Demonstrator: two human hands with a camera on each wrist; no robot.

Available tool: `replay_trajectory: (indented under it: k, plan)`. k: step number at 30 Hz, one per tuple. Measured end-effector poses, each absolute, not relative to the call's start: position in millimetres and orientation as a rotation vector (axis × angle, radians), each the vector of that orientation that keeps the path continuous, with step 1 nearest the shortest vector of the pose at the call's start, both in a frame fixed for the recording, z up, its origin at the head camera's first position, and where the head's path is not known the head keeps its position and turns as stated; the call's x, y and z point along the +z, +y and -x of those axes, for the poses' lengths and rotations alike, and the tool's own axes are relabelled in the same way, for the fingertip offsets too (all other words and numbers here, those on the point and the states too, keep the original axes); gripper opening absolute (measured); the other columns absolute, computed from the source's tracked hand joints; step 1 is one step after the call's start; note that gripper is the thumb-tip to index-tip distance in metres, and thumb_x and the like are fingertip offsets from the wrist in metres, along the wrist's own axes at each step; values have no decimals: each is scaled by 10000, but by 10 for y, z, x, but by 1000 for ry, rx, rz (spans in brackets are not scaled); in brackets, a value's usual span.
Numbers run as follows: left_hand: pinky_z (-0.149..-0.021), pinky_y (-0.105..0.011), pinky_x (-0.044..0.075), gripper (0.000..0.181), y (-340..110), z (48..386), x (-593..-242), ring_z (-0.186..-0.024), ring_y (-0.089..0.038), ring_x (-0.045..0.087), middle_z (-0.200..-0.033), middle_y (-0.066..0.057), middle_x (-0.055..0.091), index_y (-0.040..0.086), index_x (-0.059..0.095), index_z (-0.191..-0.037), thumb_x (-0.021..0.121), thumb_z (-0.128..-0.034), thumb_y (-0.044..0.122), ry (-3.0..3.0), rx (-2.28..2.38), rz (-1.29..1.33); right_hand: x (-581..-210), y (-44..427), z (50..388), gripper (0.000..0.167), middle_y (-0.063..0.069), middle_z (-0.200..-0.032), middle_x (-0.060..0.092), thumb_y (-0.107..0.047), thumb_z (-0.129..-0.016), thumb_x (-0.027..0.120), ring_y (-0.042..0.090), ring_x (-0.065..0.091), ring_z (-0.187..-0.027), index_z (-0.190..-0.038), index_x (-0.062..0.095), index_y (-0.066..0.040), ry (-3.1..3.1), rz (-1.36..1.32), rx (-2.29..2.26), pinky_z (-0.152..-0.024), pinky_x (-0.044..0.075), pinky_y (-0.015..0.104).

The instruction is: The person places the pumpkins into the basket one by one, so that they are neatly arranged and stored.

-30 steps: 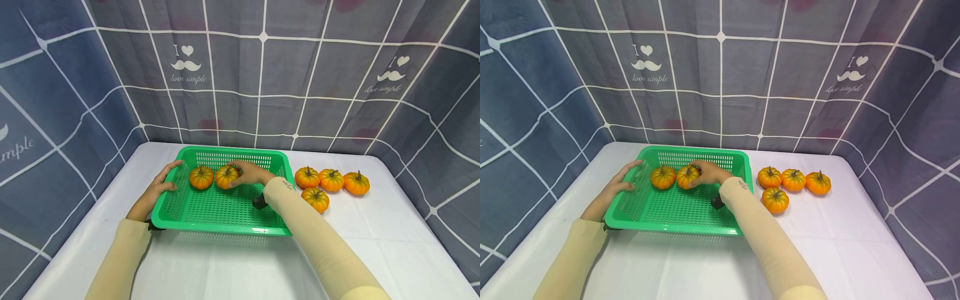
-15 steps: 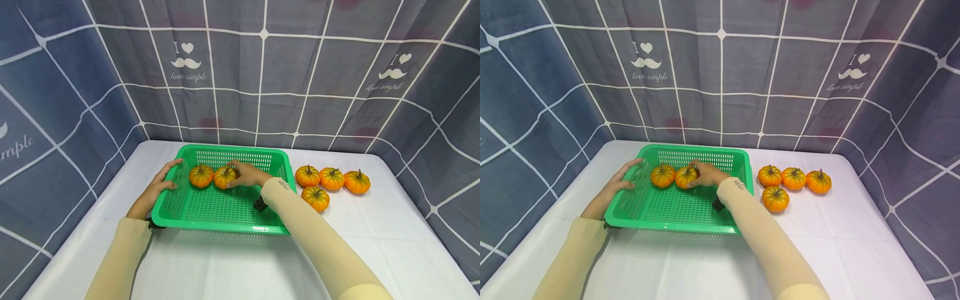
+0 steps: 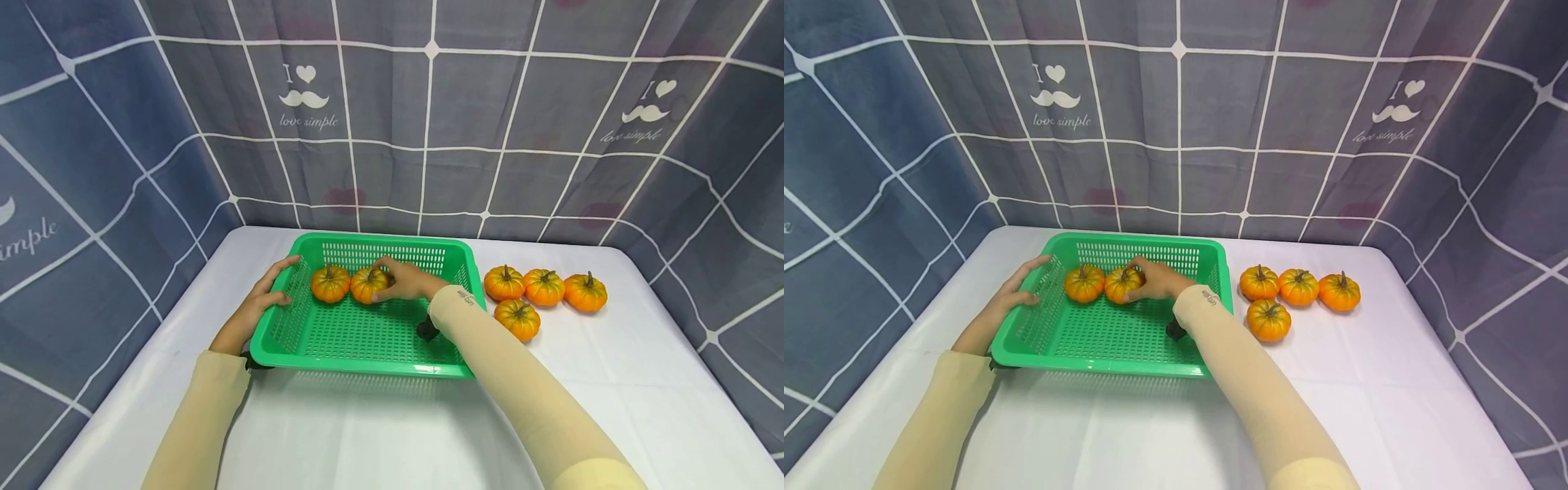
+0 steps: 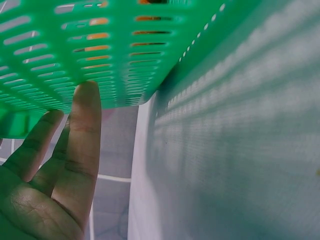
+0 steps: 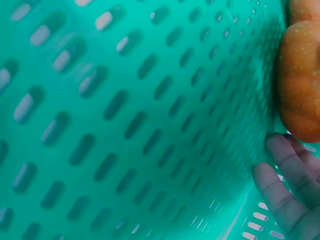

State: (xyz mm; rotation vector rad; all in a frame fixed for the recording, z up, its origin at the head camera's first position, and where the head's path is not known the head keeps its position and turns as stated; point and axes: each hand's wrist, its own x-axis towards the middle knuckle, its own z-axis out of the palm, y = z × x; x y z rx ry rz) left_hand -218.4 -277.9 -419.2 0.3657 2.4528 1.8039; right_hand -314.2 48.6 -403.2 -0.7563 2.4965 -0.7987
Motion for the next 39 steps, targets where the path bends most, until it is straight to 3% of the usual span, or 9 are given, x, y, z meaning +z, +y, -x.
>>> replay_trajectory:
  k: [9, 15, 25, 34, 39]
  plan:
    - [-1144, -704, 199, 915, -2778, 2187, -4195, -1619, -400, 83, -1814, -75, 73, 162, 265, -1729, 514, -856, 48, 2452, 1806, -363, -3925, 546, 3125, 827, 230, -1592, 507, -314, -991, 796, 372, 507, -1462, -1670, 367, -118, 2425, 736, -850, -1172, 438, 519]
    - [-1133, -655, 243, 911, -2774, 2190, -4200, -1580, -406, 170, -1812, -84, 78, 157, 257, -1730, 513, -862, 48, 2434, 1812, -370, -3802, 623, 3096, 856, 241, -1620, 471, -292, -999, 778, 383, 458, -1499, -1700, 321, -115, 2374, 672, -910, -1168, 433, 551]
    - [-1010, -360, 405, 903, -2784, 2191, -4205, -1434, -357, 347, -1804, -99, 114, 163, 263, -1728, 506, -866, 50, 2435, 1807, -367, -3640, 766, 3055, 798, 241, -1625, 464, -219, -1003, 754, 391, 471, -1492, -1679, 359, -63, 2328, 740, -1085, -1153, 452, 547]
    - [-1030, -397, 386, 899, -2788, 2202, -4212, -1455, -363, 328, -1804, -91, 108, 159, 267, -1726, 501, -864, 49, 2429, 1815, -363, -3488, 910, 2888, 737, 256, -1620, 461, -199, -1004, 757, 431, 531, -1441, -1647, 416, -81, 2331, 792, -1208, -1127, 479, 559]
    - [-1123, -598, 295, 908, -2801, 2195, -4214, -1570, -408, 200, -1810, -92, 91, 155, 266, -1727, 513, -860, 48, 2445, 1807, -371, -3442, 963, 2796, 691, 260, -1620, 463, -160, -1016, 745, 476, 526, -1436, -1627, 437, -60, 2352, 857, -1248, -1121, 488, 556]
